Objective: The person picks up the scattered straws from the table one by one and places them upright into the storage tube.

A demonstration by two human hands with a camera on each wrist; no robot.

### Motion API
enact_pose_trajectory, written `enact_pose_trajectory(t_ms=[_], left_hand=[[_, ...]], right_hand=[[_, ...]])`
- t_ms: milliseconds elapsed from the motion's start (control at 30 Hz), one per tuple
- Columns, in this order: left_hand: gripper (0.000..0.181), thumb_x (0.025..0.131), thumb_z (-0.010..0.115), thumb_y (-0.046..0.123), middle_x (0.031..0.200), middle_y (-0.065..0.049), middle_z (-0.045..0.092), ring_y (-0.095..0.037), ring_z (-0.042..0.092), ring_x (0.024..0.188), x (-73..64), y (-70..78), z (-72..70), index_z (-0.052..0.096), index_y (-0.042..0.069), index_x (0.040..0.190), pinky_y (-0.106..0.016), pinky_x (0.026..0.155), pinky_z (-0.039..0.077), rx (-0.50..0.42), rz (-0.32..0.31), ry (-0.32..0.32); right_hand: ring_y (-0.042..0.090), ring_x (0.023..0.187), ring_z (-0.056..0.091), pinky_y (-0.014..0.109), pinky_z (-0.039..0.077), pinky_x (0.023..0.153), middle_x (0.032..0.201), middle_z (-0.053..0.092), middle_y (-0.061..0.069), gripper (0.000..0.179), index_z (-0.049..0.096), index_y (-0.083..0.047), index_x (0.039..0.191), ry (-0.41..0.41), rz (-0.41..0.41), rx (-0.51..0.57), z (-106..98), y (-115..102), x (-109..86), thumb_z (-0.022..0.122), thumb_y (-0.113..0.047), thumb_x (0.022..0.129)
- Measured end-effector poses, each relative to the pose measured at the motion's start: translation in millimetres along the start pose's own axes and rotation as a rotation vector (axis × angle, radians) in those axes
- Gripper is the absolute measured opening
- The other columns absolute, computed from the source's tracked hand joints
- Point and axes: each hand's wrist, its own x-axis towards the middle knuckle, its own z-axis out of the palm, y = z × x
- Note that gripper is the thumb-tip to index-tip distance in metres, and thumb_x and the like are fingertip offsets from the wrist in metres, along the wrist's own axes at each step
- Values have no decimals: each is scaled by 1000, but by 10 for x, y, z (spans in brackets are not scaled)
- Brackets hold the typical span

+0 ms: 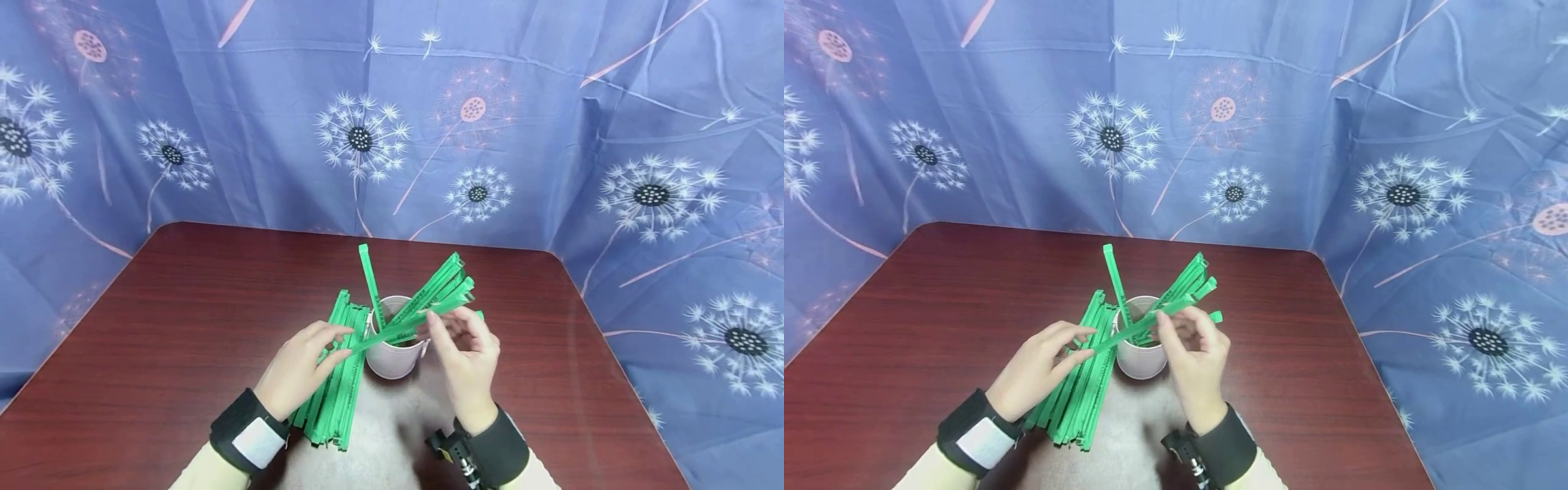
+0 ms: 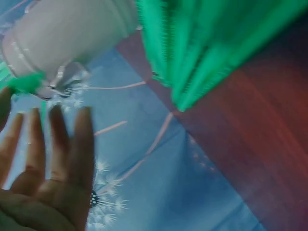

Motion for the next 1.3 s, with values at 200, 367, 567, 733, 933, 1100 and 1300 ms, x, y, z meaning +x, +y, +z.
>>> enact_pose_trajectory(t_ms=[200, 367, 567, 733, 933, 1100, 1300], left_hand=[[53, 80, 82, 12, 113, -19, 65, -34, 67, 98, -45, -144, 63, 61, 0, 127, -44, 82, 56, 197, -174, -208], [62, 71, 87, 11, 108, -26, 63, -40, 65, 94, -104, -266, 72, 61, -8, 123, -48, 82, 56, 258, -275, -344], [64, 70, 89, 15, 110, -27, 64, -41, 65, 99, -70, -344, 65, 59, -8, 122, -49, 82, 56, 205, -362, -381], [62, 69, 91, 19, 106, -25, 67, -40, 66, 98, -59, -384, 51, 59, -7, 116, -48, 81, 56, 184, -380, -400], [59, 69, 90, 24, 100, -20, 70, -33, 68, 90, -65, -453, 28, 59, -3, 113, -44, 75, 56, 136, -442, -418], [56, 69, 90, 28, 89, -14, 67, -24, 65, 71, -87, -522, 13, 58, 0, 106, -37, 64, 52, 83, -482, -416], [48, 70, 91, 20, 78, -7, 55, -18, 54, 46, -148, -563, 7, 53, 3, 94, -29, 43, 49, -80, -578, -405]], right_hand=[[5, 62, 68, 16, 52, 58, 80, 73, -6, 22, 69, -4, 94, 170, -13, 6, -83, -7, 27, 64, 15, 84], [9, 58, 68, 22, 55, 56, 78, 72, 2, 13, 65, 9, 94, 285, -78, 59, -136, 32, 42, 61, 17, 85], [15, 53, 66, 26, 56, 52, 78, 71, 11, 16, 60, 17, 100, 425, -135, 122, -209, 47, 124, 61, 16, 84], [18, 50, 65, 28, 54, 47, 77, 68, 12, 14, 61, 14, 99, 492, -126, 149, -270, 59, 140, 61, 15, 85], [19, 46, 62, 29, 53, 46, 78, 68, 15, 15, 60, 14, 99, 553, -152, 197, -328, 106, 171, 64, 14, 85], [18, 47, 62, 28, 54, 47, 78, 68, 15, 15, 61, 15, 98, 545, -137, 174, -344, 157, 163, 65, 13, 84], [11, 52, 65, 22, 53, 50, 77, 70, 5, 11, 64, 11, 95, 463, -61, 47, -257, 265, 27, 65, 13, 84]])
